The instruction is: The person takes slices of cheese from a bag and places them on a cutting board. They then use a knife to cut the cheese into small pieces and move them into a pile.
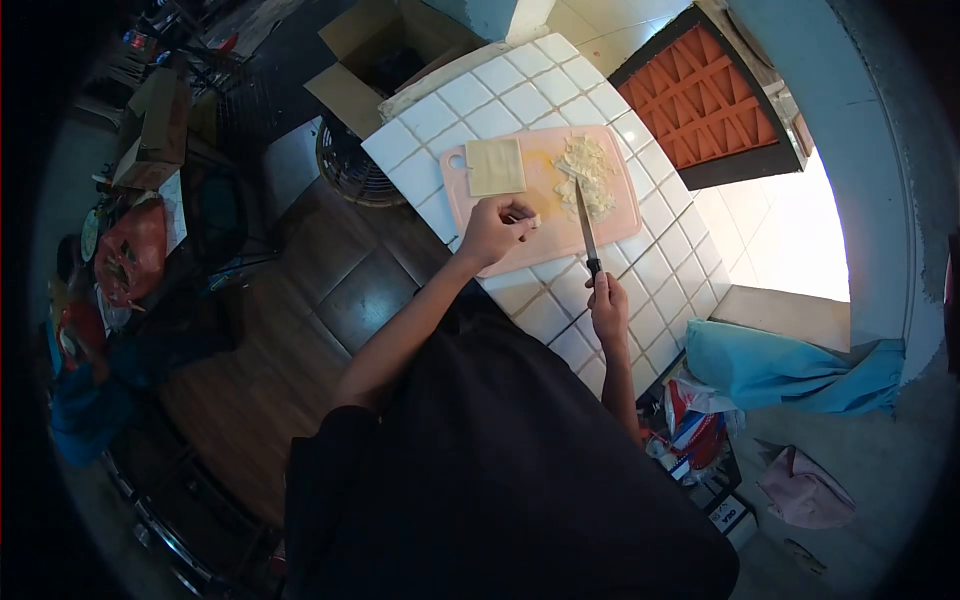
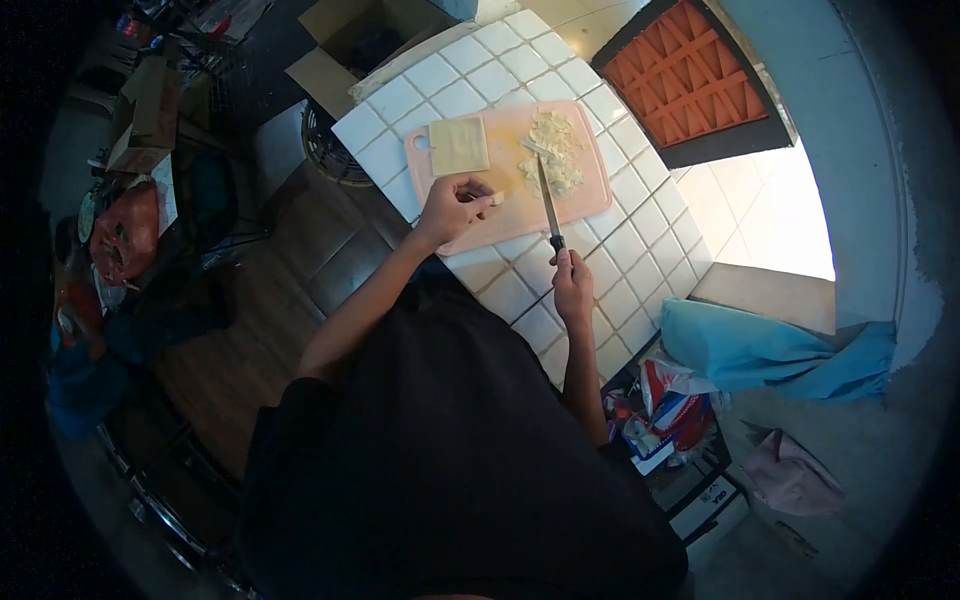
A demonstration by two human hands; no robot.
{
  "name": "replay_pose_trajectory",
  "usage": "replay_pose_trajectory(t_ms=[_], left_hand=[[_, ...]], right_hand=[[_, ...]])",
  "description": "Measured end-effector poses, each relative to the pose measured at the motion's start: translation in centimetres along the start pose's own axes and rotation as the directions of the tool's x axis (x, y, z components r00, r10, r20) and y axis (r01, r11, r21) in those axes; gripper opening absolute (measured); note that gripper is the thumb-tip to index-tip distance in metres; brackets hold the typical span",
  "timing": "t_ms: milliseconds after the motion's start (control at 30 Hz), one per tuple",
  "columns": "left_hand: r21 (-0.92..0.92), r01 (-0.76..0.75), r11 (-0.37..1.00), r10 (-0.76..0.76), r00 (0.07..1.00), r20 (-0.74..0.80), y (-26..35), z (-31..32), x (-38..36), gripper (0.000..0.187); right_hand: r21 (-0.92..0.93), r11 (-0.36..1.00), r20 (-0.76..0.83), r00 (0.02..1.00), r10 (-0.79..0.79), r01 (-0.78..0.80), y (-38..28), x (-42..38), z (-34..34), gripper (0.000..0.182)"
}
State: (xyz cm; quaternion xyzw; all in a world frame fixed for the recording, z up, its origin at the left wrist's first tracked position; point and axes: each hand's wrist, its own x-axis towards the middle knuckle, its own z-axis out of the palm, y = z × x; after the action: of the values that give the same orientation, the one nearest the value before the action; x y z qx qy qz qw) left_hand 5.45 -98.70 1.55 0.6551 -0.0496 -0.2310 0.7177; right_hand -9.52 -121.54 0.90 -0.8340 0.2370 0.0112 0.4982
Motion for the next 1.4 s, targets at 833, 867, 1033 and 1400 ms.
replay_pose_trajectory(t_ms=[833,867,1033,1400], left_hand=[[0.829,-0.357,0.43,0.615,0.788,0.021,-1.3,-0.3,-2.7,0.019],[0.823,-0.374,0.427,0.62,0.784,0.034,-1.4,-0.1,-2.6,0.018],[0.822,-0.359,0.442,0.615,0.788,0.013,-2.7,0.0,-2.1,0.017],[0.796,-0.378,0.473,0.639,0.769,-0.014,-3.2,0.1,-2.1,0.015]], right_hand=[[-0.25,0.967,0.054,0.997,-0.045,0.058,-3.8,-4.3,2.9,0.026],[-0.251,0.966,0.051,0.998,-0.046,0.058,-3.9,-4.7,3.1,0.026],[-0.189,0.973,-0.008,0.991,-0.134,0.13,-4.6,-6.3,3.6,0.023],[-0.304,0.949,0.091,0.994,-0.059,0.084,-2.2,-5.5,4.8,0.032]])
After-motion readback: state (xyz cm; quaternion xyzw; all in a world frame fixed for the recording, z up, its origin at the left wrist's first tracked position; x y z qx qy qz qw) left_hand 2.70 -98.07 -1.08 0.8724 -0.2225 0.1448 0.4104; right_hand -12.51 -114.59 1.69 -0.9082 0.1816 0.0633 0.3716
